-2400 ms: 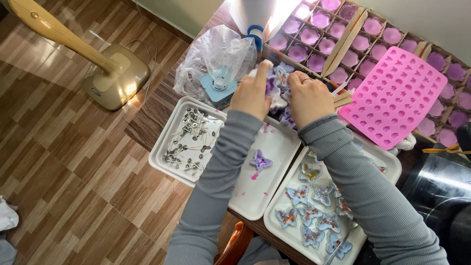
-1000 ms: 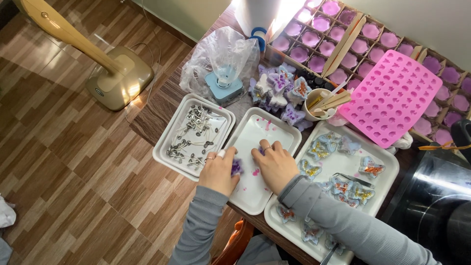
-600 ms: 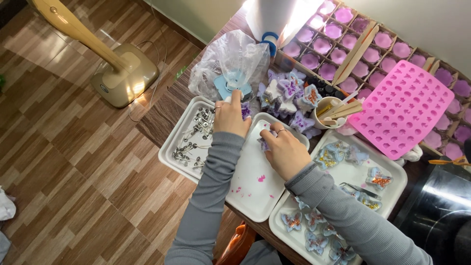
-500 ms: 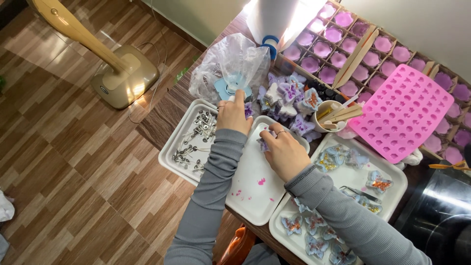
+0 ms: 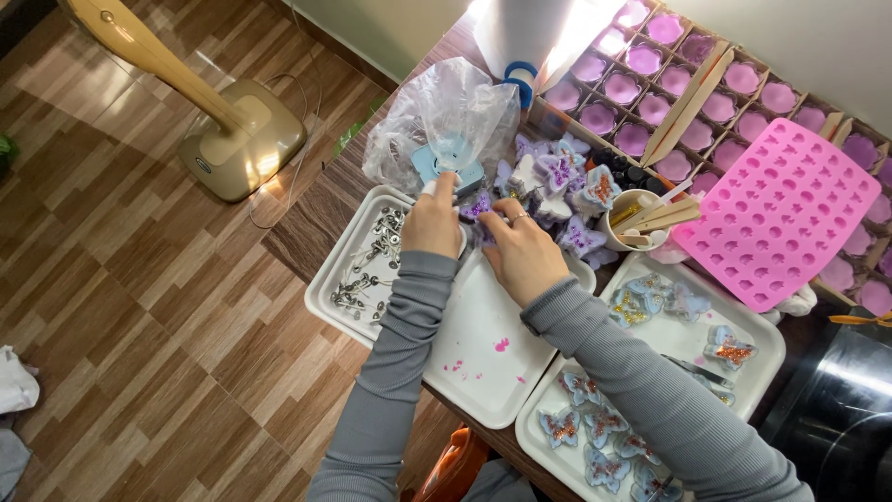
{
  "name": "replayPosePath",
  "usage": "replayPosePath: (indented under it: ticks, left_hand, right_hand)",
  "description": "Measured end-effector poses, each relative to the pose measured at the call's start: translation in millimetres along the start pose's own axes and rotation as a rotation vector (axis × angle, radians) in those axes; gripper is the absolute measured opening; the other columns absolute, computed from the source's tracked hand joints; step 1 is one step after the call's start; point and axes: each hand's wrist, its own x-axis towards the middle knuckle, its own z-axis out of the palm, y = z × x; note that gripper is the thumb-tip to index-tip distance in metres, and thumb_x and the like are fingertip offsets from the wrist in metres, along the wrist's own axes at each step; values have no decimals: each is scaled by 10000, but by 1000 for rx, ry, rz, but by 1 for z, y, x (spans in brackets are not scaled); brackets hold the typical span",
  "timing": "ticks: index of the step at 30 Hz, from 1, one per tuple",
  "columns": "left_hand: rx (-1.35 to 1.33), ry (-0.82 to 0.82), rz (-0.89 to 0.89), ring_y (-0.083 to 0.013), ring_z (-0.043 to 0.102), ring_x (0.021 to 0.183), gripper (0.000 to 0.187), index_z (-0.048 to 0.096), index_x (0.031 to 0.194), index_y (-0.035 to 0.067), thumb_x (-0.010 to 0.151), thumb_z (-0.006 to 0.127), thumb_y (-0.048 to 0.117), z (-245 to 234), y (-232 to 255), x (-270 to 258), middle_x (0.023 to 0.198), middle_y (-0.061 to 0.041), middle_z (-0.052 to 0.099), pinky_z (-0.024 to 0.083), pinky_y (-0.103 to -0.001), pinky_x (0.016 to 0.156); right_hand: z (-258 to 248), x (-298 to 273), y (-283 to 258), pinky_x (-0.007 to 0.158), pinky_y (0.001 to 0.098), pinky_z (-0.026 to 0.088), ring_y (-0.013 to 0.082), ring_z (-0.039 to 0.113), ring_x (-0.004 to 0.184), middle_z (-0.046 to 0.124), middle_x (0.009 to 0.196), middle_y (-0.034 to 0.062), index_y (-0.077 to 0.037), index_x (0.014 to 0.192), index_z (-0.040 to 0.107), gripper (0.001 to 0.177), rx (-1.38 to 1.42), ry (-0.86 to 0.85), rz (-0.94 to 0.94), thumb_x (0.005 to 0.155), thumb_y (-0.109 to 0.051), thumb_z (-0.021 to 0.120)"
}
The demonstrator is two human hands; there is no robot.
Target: Cleaning equipment and organizing butterfly-shaped candle pieces.
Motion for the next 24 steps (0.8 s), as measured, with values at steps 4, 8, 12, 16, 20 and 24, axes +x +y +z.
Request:
replayPosePath:
  ticks: [4, 8, 12, 16, 20, 24]
  left_hand:
    - [44, -16, -79, -421, 690, 893, 398, 546, 1226, 141, 865, 698, 76, -21, 7, -6, 966, -174, 697, 541, -534, 739]
    - [98, -49, -144, -405, 699, 893, 405, 560, 1249, 163, 876, 705, 102, -18, 0, -15, 949, -155, 702, 549, -522, 737]
    - [65, -42, -78, -413, 700, 900, 437, 565, 1249, 161, 843, 711, 89, -16, 6, -28, 954, -159, 710, 547, -529, 736]
    - [58, -97, -101, -416, 693, 878, 429, 576, 1271, 182, 871, 720, 120, -21, 26, -44, 926, -175, 703, 541, -533, 731]
    - [8, -165, -53, -405, 689, 856, 476, 587, 1297, 187, 847, 738, 145, -18, 47, -69, 917, -180, 701, 545, -519, 725]
    - [-178, -224, 135, -367, 705, 865, 493, 585, 1297, 156, 828, 737, 141, -13, 78, -99, 958, -135, 724, 560, -483, 730]
  right_hand:
    - [15, 20, 3, 875, 428, 561, 332, 651, 1074, 564, 1320, 124, -54, 1248, 628, 441, -15, 83, -46, 824, -100, 738]
    - [25, 32, 3, 938, 406, 544, 300, 629, 1151, 598, 1340, 101, -73, 1266, 644, 411, -200, 147, -86, 856, -60, 664]
    - [20, 26, 0, 959, 384, 536, 289, 619, 1179, 607, 1388, 101, -71, 1275, 661, 432, -274, 199, -124, 845, -34, 626]
    - [-7, 0, -4, 939, 383, 545, 290, 623, 1188, 614, 1383, 104, -60, 1274, 670, 446, -225, 240, -155, 832, -20, 636]
    - [-55, -37, -3, 898, 391, 558, 302, 657, 1132, 665, 1275, 96, -69, 1229, 670, 366, -90, 204, -145, 864, -46, 668]
    - [-103, -77, 7, 801, 410, 562, 322, 700, 941, 715, 1123, 104, -100, 1189, 694, 324, 12, 94, -27, 865, -86, 686]
